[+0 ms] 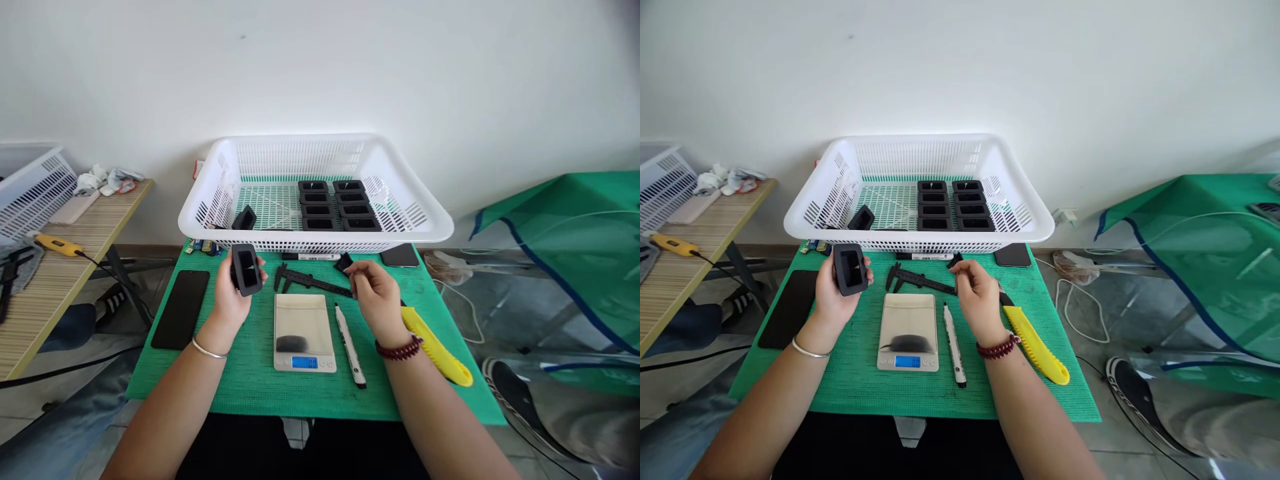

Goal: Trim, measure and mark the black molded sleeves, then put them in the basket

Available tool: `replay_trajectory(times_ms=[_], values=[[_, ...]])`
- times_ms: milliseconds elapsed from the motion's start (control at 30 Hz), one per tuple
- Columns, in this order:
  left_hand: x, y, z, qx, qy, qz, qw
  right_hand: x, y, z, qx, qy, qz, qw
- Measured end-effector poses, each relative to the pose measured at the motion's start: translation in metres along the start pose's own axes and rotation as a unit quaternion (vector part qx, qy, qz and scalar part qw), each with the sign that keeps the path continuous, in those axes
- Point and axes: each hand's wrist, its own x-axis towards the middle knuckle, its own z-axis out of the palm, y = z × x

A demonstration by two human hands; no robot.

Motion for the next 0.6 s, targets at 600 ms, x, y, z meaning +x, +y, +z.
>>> replay_trajectory(times_ms=[600], values=[[-0.0026, 0.0001, 0.0016, -0.007, 0.002, -0.001, 1.0, -0.0001, -0.0002, -0.0007, -0.001, -0.004, 0.02, 1.0]])
